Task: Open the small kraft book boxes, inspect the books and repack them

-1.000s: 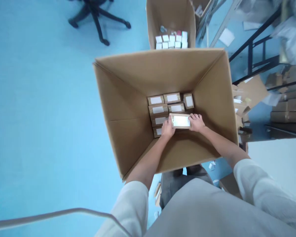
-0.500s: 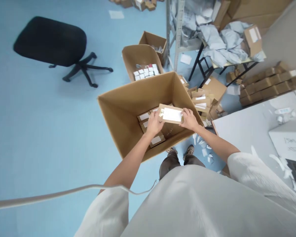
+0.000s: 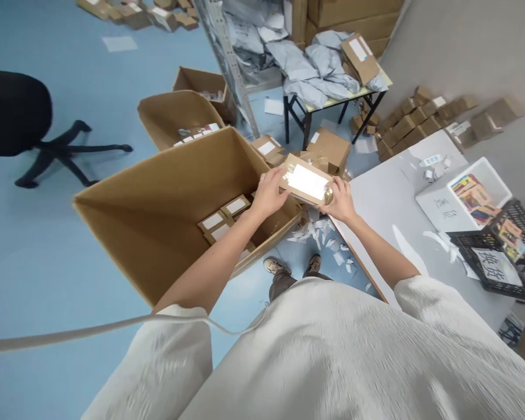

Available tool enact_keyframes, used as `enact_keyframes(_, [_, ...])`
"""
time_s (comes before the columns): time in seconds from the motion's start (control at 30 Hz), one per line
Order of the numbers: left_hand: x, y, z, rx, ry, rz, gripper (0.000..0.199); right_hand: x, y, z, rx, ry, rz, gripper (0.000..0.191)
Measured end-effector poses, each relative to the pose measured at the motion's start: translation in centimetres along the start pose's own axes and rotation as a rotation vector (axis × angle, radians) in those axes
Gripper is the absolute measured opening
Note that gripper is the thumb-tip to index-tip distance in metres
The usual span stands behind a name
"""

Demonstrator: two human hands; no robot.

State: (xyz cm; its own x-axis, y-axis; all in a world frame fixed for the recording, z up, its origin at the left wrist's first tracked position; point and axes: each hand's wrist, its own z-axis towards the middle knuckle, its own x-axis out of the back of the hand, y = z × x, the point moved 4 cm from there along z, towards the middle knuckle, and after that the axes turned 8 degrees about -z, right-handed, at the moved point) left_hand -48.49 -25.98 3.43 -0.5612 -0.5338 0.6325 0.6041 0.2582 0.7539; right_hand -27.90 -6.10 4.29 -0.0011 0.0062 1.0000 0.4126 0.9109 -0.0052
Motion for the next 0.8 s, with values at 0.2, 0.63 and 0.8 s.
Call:
enact_keyframes(0.2, [-11.7, 6.4, 4.4, -0.099, -0.197, -0.089, 0.070, 0.1, 9.7, -7.7, -0.242, -0.078, -0.054, 0.086])
enact_keyframes(0.63, [-31.4, 12.5, 5.2, -0.122, -0.605, -0.191, 0.052, -6.3, 21.1, -21.8, -0.593, -0.047, 0.176, 0.073])
enact_keyframes(0.8, [-31.4, 12.8, 4.4, -0.139, -0.651, -0.151, 0.063, -6.9, 21.2, -22.3, -0.659, -0.111, 0.140, 0.069])
